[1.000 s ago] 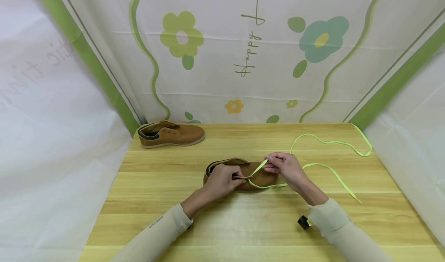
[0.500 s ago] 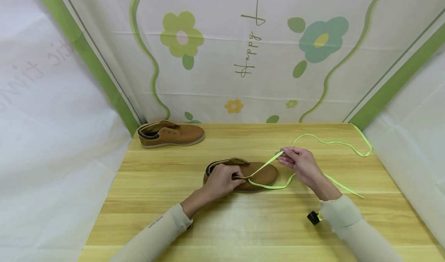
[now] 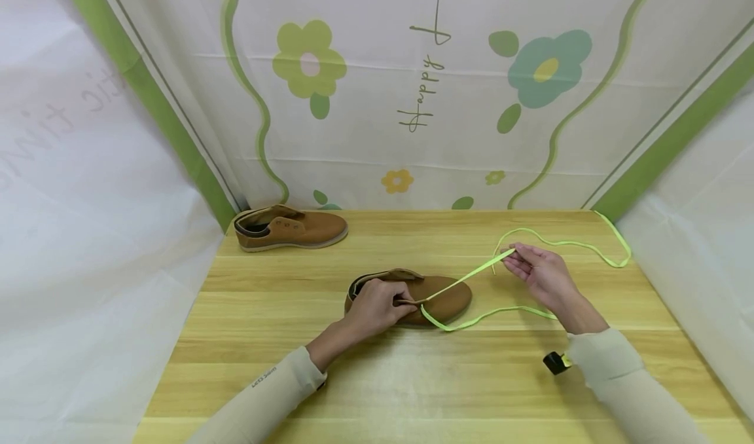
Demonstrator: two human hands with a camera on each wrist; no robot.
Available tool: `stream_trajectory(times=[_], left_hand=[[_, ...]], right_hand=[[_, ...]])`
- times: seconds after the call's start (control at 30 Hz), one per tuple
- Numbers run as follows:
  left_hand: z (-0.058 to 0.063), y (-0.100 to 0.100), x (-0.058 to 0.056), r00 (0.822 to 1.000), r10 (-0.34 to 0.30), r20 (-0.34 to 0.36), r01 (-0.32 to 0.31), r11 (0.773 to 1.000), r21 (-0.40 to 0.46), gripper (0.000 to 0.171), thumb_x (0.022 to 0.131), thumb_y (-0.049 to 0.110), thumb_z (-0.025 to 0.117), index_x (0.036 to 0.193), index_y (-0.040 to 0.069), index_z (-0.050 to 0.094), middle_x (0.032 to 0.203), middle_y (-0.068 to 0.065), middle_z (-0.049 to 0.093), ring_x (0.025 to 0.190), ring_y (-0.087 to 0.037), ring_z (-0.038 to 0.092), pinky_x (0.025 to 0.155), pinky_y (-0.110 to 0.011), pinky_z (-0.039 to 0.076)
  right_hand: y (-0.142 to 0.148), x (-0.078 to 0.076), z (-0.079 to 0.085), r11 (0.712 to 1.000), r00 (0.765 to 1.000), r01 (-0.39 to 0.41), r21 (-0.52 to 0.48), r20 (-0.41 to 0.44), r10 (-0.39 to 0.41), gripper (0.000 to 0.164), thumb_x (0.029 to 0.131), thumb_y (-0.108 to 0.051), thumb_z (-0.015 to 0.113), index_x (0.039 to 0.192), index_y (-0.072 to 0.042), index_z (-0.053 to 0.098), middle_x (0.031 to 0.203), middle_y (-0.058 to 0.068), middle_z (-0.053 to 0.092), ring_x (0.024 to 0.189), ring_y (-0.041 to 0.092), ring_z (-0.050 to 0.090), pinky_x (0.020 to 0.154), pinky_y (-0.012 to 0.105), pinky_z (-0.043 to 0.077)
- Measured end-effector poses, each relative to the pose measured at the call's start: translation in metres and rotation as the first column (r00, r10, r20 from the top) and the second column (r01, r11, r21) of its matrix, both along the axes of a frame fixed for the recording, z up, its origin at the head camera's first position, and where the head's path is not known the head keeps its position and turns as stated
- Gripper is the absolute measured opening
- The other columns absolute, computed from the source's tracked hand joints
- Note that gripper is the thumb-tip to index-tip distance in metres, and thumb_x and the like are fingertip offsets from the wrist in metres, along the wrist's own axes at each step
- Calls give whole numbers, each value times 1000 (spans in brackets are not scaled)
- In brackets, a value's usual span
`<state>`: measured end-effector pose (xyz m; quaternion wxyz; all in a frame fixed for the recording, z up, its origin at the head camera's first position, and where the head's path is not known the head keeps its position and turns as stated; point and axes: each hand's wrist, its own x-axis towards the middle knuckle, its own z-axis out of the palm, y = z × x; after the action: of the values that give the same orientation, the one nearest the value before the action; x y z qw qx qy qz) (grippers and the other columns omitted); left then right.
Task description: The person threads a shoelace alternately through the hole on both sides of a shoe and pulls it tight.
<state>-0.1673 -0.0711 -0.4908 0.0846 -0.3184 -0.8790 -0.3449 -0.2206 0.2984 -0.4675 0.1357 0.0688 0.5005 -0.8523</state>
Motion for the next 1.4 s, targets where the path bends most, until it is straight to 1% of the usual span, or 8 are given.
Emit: stream_trajectory(times=[0.3, 0.57, 0.7, 0.83, 0.93, 1.1, 1.3, 1.4], left_hand=[[0, 0, 1, 1000, -5, -7, 5, 1000, 18, 13, 85, 16, 91, 84, 17, 78, 79, 6, 77, 61, 2, 59, 59, -15, 45], [0, 0, 1, 1000, -16, -11, 16, 999, 27, 14, 85, 17, 91, 84, 17, 77, 79, 6, 77, 60, 2, 59, 60, -15, 46], [0, 1, 1, 1000, -12, -15, 13, 1000, 27, 13, 85, 16, 91, 84, 17, 77, 80, 6, 77, 62, 0, 62, 61, -15, 47], [0, 0, 0, 1000, -7, -10, 8, 1000, 18, 13, 86, 17, 91, 84, 17, 77, 79, 6, 77, 60, 1, 59, 60, -16, 46], [-1, -1, 0, 1000, -7, -5, 7, 1000, 15, 13, 86, 17, 90, 85, 17, 78, 79, 6, 77, 59, 3, 57, 59, -16, 45], [-1, -1, 0, 1000, 4, -10, -4, 1000, 18, 13, 86, 18, 90, 85, 17, 78, 80, 6, 77, 61, 1, 58, 59, -16, 46], [-1, -1, 2, 1000, 13, -5, -13, 1000, 17, 12, 87, 18, 90, 87, 17, 78, 79, 5, 77, 58, 2, 55, 57, -16, 43], [-2, 0, 3, 1000, 17, -20, -17, 1000, 13, 11, 88, 19, 89, 89, 16, 79, 78, 4, 76, 56, 3, 52, 55, -15, 42]], right_hand=[[28, -3, -4, 997, 997, 37, -68, 64, -32, 23, 110, -7, 54, 107, 1, 75, 92, 8, 73, 89, 19, 75, 92, 29, 60], [51, -9, -8, 983, 993, 92, -162, 94, -77, 29, 112, -5, 49, 104, 2, 76, 92, 9, 72, 88, 19, 72, 87, 27, 60], [60, -11, -10, 977, 989, 115, -182, 117, -94, 28, 111, -6, 49, 103, 3, 75, 93, 9, 72, 87, 19, 72, 86, 27, 60], [68, -12, -14, 975, 985, 131, -179, 137, -107, 28, 111, -7, 50, 102, 2, 75, 92, 9, 71, 86, 19, 71, 85, 27, 60], [72, -12, -16, 980, 987, 117, -160, 128, -96, 30, 112, -8, 50, 102, 0, 77, 91, 9, 70, 85, 19, 70, 84, 26, 60], [74, -12, -16, 989, 995, 61, -134, 83, -50, 31, 112, -7, 48, 105, 0, 77, 95, 9, 72, 86, 18, 70, 85, 25, 59], [70, -11, -10, 994, 999, 0, -105, 50, 5, 31, 112, -5, 47, 108, 0, 77, 102, 8, 76, 89, 16, 70, 85, 25, 59], [65, -9, -6, 996, 999, -39, -84, 10, 40, 32, 113, -4, 46, 110, -1, 78, 106, 8, 77, 93, 16, 71, 86, 26, 59]])
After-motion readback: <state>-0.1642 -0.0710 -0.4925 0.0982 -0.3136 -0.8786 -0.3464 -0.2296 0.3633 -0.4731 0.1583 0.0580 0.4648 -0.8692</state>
